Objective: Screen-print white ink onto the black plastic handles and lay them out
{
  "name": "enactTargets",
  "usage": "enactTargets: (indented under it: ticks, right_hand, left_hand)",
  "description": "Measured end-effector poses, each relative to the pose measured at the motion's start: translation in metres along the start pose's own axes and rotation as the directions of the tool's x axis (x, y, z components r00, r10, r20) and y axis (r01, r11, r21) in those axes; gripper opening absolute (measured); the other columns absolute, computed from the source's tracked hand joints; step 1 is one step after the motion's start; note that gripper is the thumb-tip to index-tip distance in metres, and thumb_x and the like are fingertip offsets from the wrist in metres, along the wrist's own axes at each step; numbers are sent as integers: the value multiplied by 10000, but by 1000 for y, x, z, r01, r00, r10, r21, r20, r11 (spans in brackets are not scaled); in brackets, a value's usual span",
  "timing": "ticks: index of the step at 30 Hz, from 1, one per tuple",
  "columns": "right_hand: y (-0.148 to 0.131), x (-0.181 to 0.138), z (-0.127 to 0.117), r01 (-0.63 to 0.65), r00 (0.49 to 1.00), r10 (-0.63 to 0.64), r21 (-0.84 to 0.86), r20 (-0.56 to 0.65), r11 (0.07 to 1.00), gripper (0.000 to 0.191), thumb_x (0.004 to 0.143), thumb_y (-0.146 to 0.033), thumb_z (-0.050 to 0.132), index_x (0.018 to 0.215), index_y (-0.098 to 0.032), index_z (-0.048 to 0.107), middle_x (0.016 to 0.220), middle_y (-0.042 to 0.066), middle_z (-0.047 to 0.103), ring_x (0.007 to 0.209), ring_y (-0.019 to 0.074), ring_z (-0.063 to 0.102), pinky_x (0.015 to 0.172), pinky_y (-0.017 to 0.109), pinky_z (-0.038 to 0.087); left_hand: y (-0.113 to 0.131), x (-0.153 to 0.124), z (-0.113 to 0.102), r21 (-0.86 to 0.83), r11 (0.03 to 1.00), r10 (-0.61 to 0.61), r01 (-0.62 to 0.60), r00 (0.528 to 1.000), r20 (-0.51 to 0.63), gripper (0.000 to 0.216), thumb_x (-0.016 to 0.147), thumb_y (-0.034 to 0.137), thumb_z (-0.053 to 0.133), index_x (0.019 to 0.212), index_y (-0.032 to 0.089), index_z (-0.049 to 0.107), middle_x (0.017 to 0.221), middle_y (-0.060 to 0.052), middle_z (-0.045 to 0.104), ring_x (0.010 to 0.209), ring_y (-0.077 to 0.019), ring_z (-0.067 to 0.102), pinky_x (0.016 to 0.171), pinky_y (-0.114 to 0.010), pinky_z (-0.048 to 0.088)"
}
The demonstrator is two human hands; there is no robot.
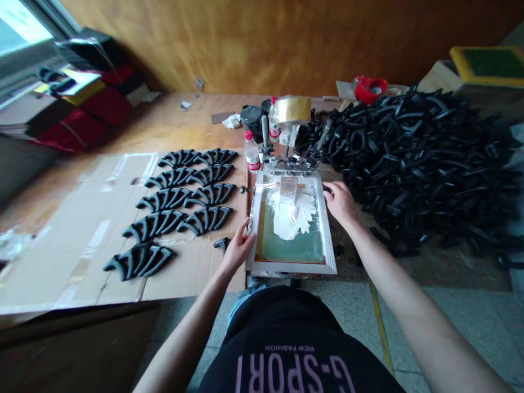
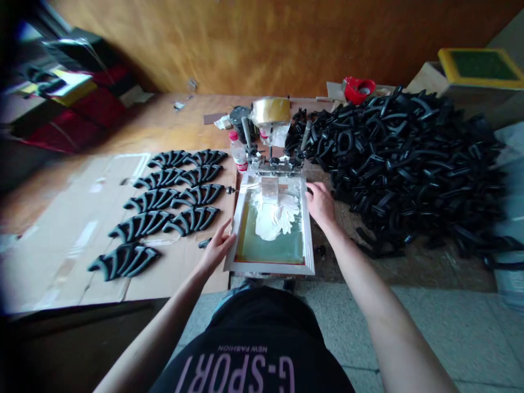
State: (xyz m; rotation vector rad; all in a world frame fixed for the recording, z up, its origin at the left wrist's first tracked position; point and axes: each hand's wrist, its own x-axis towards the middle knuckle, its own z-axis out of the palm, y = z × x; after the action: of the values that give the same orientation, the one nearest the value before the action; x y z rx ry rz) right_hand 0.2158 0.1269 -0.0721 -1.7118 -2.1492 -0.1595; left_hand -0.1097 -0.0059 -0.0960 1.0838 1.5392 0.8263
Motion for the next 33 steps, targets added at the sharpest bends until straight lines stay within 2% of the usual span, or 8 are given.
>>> enactTargets:
  ticks: [3,7,9,15,20,26,28,33]
  right_hand:
    - [-49,31,4,132,991,-132,189,-13,973,583,783,-262,735,1331,-184,553,1325,146,536,1188,296,537,985,436,474]
    - [-89,27,13,208,921,-270,230,282,951,204,840,-209,667,1036,-162,635,1034,105,646,986,251,587,862,365,473]
    - [-86,5,12,303,865,-371,238,339,923,64,863,-150,598,913,-163,636,933,84,654,909,225,588,806,327,454]
    - [-56,-33,-11,588,616,-715,410,332,697,173,790,-30,554,807,-182,636,823,36,639,811,184,569,702,273,406]
    - [-66,-32,-1,497,796,-576,341,187,798,203,831,-35,523,870,-171,668,875,65,661,867,201,566,743,292,419]
    - [-64,-47,-1,555,741,-650,393,166,733,154,850,-83,573,913,-173,682,858,56,673,834,193,593,739,292,451]
    - [-68,-27,-4,473,806,-567,391,171,789,113,864,-187,640,968,-197,682,887,41,682,846,189,612,753,288,464]
    - [-65,51,-18,267,945,-312,315,102,911,518,816,-311,723,1308,-278,563,1114,43,675,911,206,631,793,316,492]
  left_hand:
    - [-25,14,9,178,984,5,5,998,-57,704,860,476,556,1492,221,381,712,17,625,638,-136,565,595,-226,404]
    - [-37,21,9,257,967,9,6,998,-57,647,877,489,524,1466,242,423,791,-5,671,710,-166,609,645,-252,430]
    - [-40,21,9,248,969,10,6,998,-63,624,884,500,508,1452,252,442,842,-15,693,756,-178,629,681,-264,447]
    - [-38,17,14,194,981,4,16,995,-103,591,882,489,518,1416,238,490,816,-19,690,764,-185,639,707,-276,468]
    - [-30,13,13,109,994,-4,18,992,-125,593,845,458,587,1382,216,523,766,-10,679,700,-174,625,669,-274,478]
    - [-21,9,15,24,999,-33,37,991,-133,612,817,451,621,1367,198,532,751,-13,685,666,-168,624,623,-263,480]
    - [-13,6,12,1,999,-40,41,993,-115,653,809,466,629,1389,193,508,740,-7,677,651,-159,620,604,-248,473]
    - [25,-10,-3,-111,994,1,-5,999,-34,724,828,591,575,1427,202,456,785,-6,679,624,-135,597,561,-222,454]
